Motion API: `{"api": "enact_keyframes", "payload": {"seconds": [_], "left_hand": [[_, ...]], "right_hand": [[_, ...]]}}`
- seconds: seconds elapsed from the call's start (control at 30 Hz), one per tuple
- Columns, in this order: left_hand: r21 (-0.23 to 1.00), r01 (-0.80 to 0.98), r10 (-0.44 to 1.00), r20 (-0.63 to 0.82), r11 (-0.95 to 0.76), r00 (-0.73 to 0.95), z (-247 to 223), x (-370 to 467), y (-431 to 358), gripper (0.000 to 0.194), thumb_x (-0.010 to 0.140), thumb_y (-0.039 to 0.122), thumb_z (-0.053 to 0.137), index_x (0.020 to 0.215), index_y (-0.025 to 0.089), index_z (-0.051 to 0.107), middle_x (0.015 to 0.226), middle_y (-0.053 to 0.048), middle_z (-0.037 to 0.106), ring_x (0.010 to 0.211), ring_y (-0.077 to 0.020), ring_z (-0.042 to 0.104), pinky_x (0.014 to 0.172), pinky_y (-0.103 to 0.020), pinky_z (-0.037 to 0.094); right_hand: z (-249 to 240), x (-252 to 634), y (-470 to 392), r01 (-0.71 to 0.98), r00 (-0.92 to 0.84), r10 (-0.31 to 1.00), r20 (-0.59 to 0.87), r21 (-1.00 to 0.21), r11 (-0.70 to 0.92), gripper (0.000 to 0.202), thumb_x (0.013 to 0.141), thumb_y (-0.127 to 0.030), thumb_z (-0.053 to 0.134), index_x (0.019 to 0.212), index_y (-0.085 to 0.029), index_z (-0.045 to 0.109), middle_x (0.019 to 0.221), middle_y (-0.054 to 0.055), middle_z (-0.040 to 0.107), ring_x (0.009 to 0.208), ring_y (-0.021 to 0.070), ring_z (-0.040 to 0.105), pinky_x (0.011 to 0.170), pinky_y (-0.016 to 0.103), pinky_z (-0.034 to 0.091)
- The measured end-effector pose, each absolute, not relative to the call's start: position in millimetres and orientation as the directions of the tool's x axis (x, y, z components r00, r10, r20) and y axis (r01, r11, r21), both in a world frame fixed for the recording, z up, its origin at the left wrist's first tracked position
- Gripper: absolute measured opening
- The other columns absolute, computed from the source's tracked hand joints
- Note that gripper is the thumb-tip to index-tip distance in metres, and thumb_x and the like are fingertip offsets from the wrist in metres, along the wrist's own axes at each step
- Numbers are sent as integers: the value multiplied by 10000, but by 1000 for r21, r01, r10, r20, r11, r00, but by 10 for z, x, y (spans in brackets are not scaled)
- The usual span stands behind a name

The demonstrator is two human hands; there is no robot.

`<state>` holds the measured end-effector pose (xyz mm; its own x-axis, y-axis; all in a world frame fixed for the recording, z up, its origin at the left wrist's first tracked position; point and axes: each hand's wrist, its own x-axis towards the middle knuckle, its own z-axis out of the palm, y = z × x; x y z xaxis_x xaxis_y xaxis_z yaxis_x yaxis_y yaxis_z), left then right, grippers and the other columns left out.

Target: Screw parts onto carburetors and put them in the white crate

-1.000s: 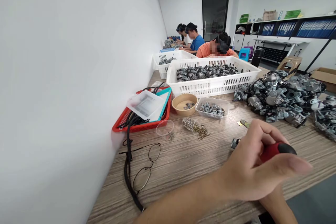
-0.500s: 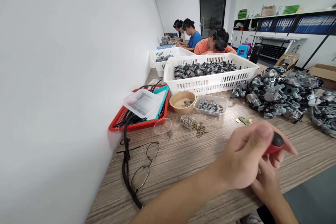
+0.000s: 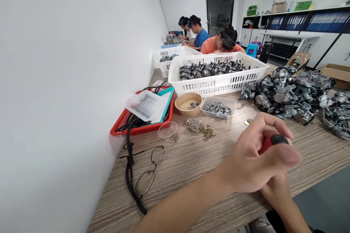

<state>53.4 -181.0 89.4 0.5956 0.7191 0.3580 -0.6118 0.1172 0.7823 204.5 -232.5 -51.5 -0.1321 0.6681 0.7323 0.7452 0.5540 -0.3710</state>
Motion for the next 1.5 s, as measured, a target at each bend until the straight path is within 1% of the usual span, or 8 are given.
{"api": "enact_keyframes", "payload": {"seconds": [0.1,0.33,0.5,0.67,0.83,1.0,1.23,1.5], "left_hand": [[774,-595,696,304,217,650,928,516,-1803,519,745,497,980,892,209,574,689,59,570,583,-82,507,556,-209,419],[804,-589,423,507,81,751,900,415,-1639,625,1116,635,359,852,152,655,696,12,472,621,-105,431,578,-269,336],[859,-475,572,295,191,765,908,402,-1683,526,795,527,939,992,233,550,709,65,545,588,-85,473,558,-217,390],[841,-479,563,275,252,779,1016,392,-1693,420,822,501,911,871,180,645,837,-12,665,781,-133,658,764,-262,562],[841,-540,478,463,28,746,995,385,-1671,370,1090,493,559,926,170,635,786,-5,555,739,-111,538,736,-255,491],[913,-392,541,388,-113,746,930,372,-1686,417,957,515,758,1052,266,437,786,29,598,655,-138,535,602,-275,465],[746,-203,484,588,-634,648,1123,186,-1654,72,1029,276,688,1005,210,673,1059,-39,799,1038,-190,761,953,-298,576],[895,-411,581,431,-177,690,1016,279,-1756,195,1069,375,609,1157,246,492,855,22,588,747,-130,583,712,-272,499]], "right_hand": [[-563,2042,-2343,757,-66,690,721,-415,506,246,1053,-335,575,1242,-207,667,1080,130,766,903,289,752,686,367,587],[-580,2026,-2343,769,-63,653,755,-380,514,208,1059,-340,591,885,-250,662,766,47,702,707,235,692,626,344,562],[-542,2052,-2333,760,-61,702,710,-423,493,218,1043,-359,591,1143,-218,723,940,101,753,825,281,747,665,374,608],[-620,2045,-2351,783,-24,670,742,-403,474,238,1039,-335,586,1213,-219,698,947,117,735,904,324,761,709,418,628],[-630,2045,-2346,749,-53,681,730,-422,510,118,1030,-269,593,1091,-239,689,966,111,747,916,311,754,749,420,630],[-563,2057,-2284,680,-33,710,703,-505,532,107,1017,-315,642,1094,-265,696,931,91,750,844,311,746,647,407,625],[-537,2052,-2308,683,-61,688,723,-472,557,259,1023,-342,633,1253,-240,693,953,119,771,944,350,773,743,476,667],[-339,1979,-2280,696,-131,626,768,-379,610,160,1018,-201,611,1168,-239,651,1026,100,770,882,271,773,679,366,630]]}}
